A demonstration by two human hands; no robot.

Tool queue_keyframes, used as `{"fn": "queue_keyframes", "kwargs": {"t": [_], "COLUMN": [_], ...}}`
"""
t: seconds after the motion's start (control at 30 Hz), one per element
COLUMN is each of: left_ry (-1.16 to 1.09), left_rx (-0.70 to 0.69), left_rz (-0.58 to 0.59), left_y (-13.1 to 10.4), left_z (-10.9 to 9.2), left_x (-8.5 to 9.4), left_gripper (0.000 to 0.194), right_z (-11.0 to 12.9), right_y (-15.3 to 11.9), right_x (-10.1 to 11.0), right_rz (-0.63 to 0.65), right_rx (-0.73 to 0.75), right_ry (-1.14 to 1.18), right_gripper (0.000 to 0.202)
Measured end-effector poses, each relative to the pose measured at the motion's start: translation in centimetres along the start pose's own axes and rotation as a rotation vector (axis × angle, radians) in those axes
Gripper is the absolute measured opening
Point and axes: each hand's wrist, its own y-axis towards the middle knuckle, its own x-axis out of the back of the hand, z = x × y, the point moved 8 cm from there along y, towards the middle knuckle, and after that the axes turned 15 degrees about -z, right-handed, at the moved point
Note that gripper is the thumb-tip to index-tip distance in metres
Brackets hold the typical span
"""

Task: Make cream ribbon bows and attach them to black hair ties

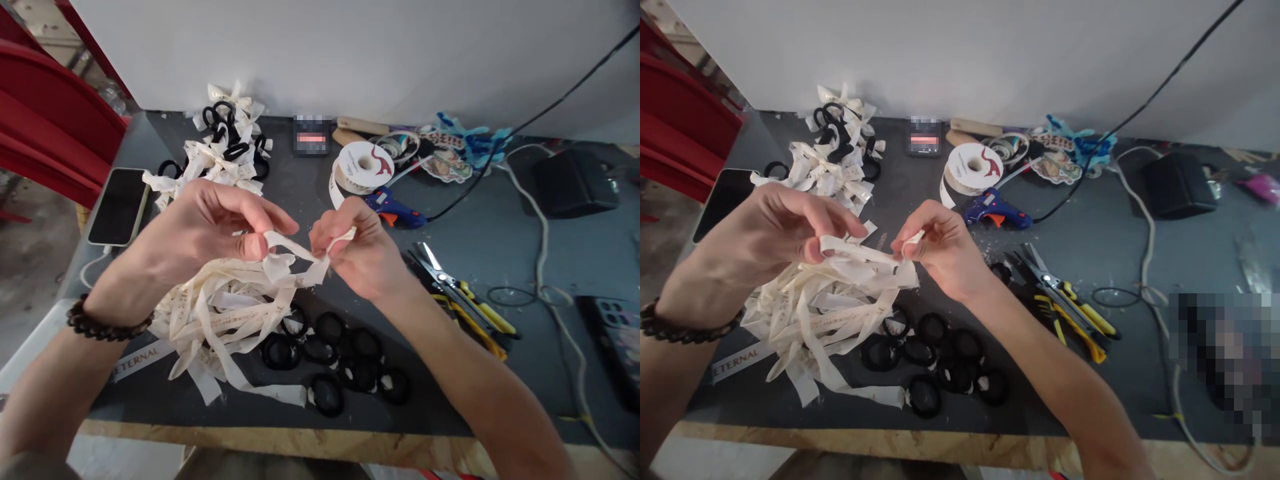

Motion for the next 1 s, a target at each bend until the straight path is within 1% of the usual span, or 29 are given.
{"fn": "queue_keyframes", "kwargs": {"t": [0.07, 0.1, 0.17, 0.2, 0.27, 0.33, 0.43, 0.53, 0.6, 0.77, 0.9, 1.0], "left_ry": [-0.131, -0.189, -0.291, -0.317, -0.344, -0.338, -0.338, -0.340, -0.344, -0.291, -0.180, -0.153], "left_rx": [0.006, 0.045, 0.098, 0.111, 0.132, 0.130, 0.033, 0.035, 0.031, -0.041, -0.057, 0.000], "left_rz": [0.015, 0.020, 0.042, 0.035, 0.020, -0.011, -0.069, -0.042, -0.038, -0.037, -0.004, 0.014], "left_y": [0.0, -0.1, -0.2, -0.3, -0.3, -0.2, 0.3, 0.6, 0.7, 1.3, 1.9, 1.8], "left_z": [0.4, 0.7, 1.1, 1.3, 1.7, 2.4, 3.3, 4.7, 5.2, 5.9, 6.9, 8.0], "left_x": [-0.6, -1.0, -1.8, -2.1, -2.7, -3.0, -3.1, -3.6, -3.5, -2.5, -1.6, -1.3], "left_gripper": [0.027, 0.029, 0.040, 0.042, 0.041, 0.037, 0.033, 0.030, 0.030, 0.027, 0.029, 0.033], "right_z": [0.3, 0.4, 0.5, 0.6, 0.6, 0.4, -0.3, -1.5, -2.2, -4.9, -6.5, -7.5], "right_y": [-0.4, -0.5, -0.7, -0.7, -0.6, -0.6, -0.7, -0.9, -0.8, -0.6, -0.8, -1.6], "right_x": [-0.8, -1.1, -1.3, -1.2, -0.9, -0.7, -0.8, -0.9, -0.6, 0.5, 0.7, 1.0], "right_rz": [0.074, 0.102, 0.125, 0.119, 0.094, 0.082, 0.103, 0.125, 0.082, -0.111, -0.193, -0.213], "right_rx": [0.025, 0.030, 0.027, 0.022, 0.010, -0.011, -0.079, -0.166, -0.202, -0.332, -0.294, -0.289], "right_ry": [0.059, 0.072, 0.070, 0.059, 0.042, 0.050, 0.086, 0.075, 0.051, 0.090, 0.100, 0.099], "right_gripper": [0.038, 0.037, 0.039, 0.040, 0.039, 0.035, 0.026, 0.022, 0.021, 0.028, 0.031, 0.026]}}
